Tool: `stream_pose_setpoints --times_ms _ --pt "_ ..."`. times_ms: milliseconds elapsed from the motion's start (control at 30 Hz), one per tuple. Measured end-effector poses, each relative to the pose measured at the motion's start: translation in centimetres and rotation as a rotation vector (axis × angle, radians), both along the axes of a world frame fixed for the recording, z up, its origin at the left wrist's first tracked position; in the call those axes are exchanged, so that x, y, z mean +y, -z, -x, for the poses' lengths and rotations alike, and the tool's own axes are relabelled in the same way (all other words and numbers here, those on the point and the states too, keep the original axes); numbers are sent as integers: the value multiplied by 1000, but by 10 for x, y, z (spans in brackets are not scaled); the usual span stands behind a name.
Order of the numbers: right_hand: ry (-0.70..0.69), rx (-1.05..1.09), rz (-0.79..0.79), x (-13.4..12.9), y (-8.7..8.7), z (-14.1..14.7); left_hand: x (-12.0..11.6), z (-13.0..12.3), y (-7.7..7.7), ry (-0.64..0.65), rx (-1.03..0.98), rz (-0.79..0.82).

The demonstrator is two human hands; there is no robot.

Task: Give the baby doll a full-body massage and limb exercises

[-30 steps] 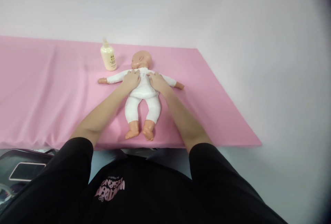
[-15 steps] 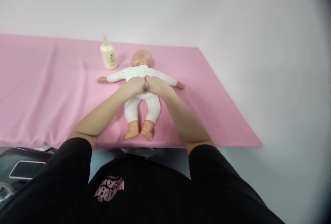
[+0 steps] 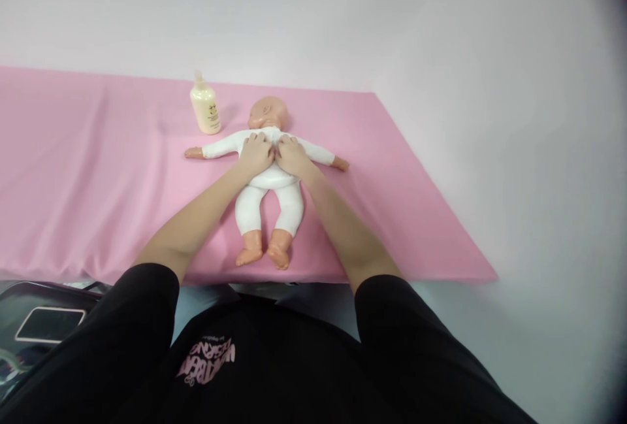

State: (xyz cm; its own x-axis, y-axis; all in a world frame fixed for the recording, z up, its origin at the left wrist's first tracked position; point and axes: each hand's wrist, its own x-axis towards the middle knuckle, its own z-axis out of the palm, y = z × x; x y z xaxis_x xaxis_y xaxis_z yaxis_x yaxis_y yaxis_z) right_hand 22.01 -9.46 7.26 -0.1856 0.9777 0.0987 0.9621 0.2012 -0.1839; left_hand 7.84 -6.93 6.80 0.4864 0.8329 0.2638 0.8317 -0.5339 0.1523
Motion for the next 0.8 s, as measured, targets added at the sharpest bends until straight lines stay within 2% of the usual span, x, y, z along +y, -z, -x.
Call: stream_pose_setpoints --times_ms 200,500,567,633,733,800 --pt "34 148 -64 10 17 -5 12 5 10 -35 -158 51" --pt "-13 278 -133 30 34 -18 12 12 4 -47 -206 122" --pt "33 330 -155 29 35 -21 14 16 3 -107 -220 157" --pt "134 353 -159 24 34 -23 15 21 1 -209 -198 193" --pt "279 314 -104 15 28 -23 13 29 -1 -329 -126 216" --pt "319 274 -53 11 24 -22 12 33 -4 -364 -85 235"
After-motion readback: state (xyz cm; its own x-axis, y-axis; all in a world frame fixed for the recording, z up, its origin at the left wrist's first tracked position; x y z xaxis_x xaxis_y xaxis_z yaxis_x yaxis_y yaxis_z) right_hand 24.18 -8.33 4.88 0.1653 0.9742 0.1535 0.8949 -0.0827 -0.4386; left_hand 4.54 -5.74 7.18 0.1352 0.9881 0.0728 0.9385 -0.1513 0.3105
